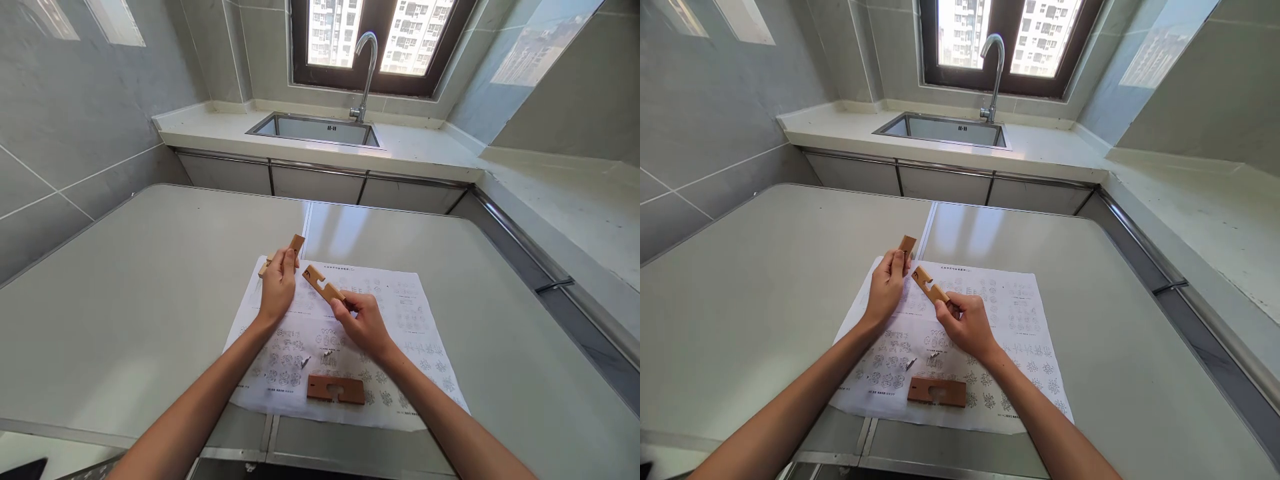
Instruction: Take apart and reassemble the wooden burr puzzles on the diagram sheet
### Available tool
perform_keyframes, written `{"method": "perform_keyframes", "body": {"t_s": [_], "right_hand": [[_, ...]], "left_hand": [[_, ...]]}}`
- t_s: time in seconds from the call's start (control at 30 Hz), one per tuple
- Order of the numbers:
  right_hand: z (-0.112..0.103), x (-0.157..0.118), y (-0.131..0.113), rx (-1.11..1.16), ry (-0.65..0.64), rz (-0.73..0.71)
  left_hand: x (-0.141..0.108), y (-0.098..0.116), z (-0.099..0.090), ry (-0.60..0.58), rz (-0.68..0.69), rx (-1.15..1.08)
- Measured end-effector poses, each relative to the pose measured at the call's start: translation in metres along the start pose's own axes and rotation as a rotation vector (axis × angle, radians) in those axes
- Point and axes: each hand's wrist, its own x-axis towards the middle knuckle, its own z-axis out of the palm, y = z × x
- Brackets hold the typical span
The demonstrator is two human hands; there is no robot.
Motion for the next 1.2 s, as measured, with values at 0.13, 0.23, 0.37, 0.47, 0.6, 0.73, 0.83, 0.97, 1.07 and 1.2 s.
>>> {"method": "perform_keyframes", "body": {"t_s": [0.13, 0.23, 0.37, 0.47, 0.6, 0.73, 0.83, 0.97, 1.07, 1.2], "right_hand": [[0.002, 0.0, 0.001, -0.035, 0.08, -0.003], [0.001, 0.004, 0.005, -0.095, 0.149, 0.026], [-0.003, 0.009, 0.013, -0.151, 0.161, 0.056], [-0.004, 0.009, 0.015, -0.2, 0.154, 0.046], [-0.002, 0.007, 0.015, -0.324, 0.127, 0.027], [0.0, 0.005, 0.015, -0.438, 0.092, -0.001], [0.001, 0.004, 0.015, -0.522, 0.061, -0.026], [0.002, 0.002, 0.014, -0.591, 0.038, -0.014], [0.002, 0.003, 0.013, -0.602, 0.025, -0.011], [-0.003, 0.006, 0.009, -0.635, -0.026, 0.0]], "left_hand": [[0.002, 0.0, -0.003, 0.01, -0.006, -0.013], [0.0, 0.001, 0.0, -0.011, 0.014, 0.015], [-0.002, -0.003, 0.003, -0.1, 0.064, 0.129], [-0.003, -0.008, 0.004, -0.163, 0.168, 0.251], [-0.004, -0.012, 0.005, -0.165, 0.287, 0.394], [-0.004, -0.013, 0.005, -0.111, 0.325, 0.484], [-0.004, -0.013, 0.004, -0.098, 0.308, 0.55], [-0.004, -0.014, 0.002, -0.087, 0.274, 0.626], [-0.004, -0.013, 0.0, -0.113, 0.222, 0.663], [-0.004, -0.008, -0.004, -0.14, 0.166, 0.719]]}}
